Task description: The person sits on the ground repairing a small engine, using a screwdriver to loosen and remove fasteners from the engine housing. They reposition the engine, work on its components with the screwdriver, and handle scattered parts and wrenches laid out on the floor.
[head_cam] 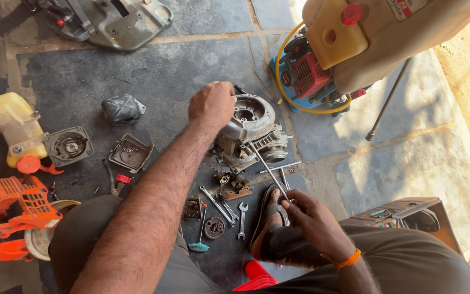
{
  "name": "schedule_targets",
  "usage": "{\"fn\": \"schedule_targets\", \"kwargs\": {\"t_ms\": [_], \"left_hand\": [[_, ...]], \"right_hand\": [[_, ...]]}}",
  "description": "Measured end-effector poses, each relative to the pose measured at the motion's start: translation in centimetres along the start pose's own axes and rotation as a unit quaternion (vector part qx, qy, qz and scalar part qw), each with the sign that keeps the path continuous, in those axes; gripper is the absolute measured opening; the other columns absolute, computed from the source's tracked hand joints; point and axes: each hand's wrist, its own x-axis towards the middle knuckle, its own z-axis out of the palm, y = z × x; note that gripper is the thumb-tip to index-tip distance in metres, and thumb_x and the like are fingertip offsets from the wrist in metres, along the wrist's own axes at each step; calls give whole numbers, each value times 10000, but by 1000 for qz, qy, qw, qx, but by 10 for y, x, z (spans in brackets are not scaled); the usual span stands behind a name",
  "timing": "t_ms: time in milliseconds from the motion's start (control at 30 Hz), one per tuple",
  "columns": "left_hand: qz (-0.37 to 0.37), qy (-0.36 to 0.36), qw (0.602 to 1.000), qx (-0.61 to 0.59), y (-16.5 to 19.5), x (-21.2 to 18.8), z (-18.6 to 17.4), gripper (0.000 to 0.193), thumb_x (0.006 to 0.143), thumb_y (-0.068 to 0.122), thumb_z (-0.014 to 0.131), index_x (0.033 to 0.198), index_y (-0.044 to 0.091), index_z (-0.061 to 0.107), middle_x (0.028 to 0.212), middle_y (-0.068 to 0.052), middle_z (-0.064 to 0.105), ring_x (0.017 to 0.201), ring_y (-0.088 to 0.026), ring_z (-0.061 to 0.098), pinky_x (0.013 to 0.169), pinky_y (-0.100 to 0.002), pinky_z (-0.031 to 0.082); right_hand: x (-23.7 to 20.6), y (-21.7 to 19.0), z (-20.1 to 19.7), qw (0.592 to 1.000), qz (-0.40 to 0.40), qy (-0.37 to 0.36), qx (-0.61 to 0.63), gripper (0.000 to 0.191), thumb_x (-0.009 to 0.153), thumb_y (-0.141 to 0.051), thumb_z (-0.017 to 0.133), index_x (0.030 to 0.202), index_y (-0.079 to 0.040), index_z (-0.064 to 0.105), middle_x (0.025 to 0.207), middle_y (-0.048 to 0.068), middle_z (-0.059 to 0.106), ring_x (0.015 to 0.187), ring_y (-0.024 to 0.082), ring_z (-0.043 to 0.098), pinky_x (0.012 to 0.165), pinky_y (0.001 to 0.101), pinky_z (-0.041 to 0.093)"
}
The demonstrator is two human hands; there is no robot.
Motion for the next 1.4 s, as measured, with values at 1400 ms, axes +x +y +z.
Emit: {"fn": "schedule_targets", "kwargs": {"t_ms": [1400], "left_hand": [[-36, -34, 998, 34, 10, 8, -7, 201, 1013, 166, 626, 1120, 20, 715, 982, -191, 748, 838, -278, 758, 694, -418, 653]], "right_hand": [[28, -22, 43, 930, -75, 294, -205, 328, 1011, -317, 583, 1222, -102, 714, 643, 143, 677, 616, 320, 672, 565, 459, 507]]}}
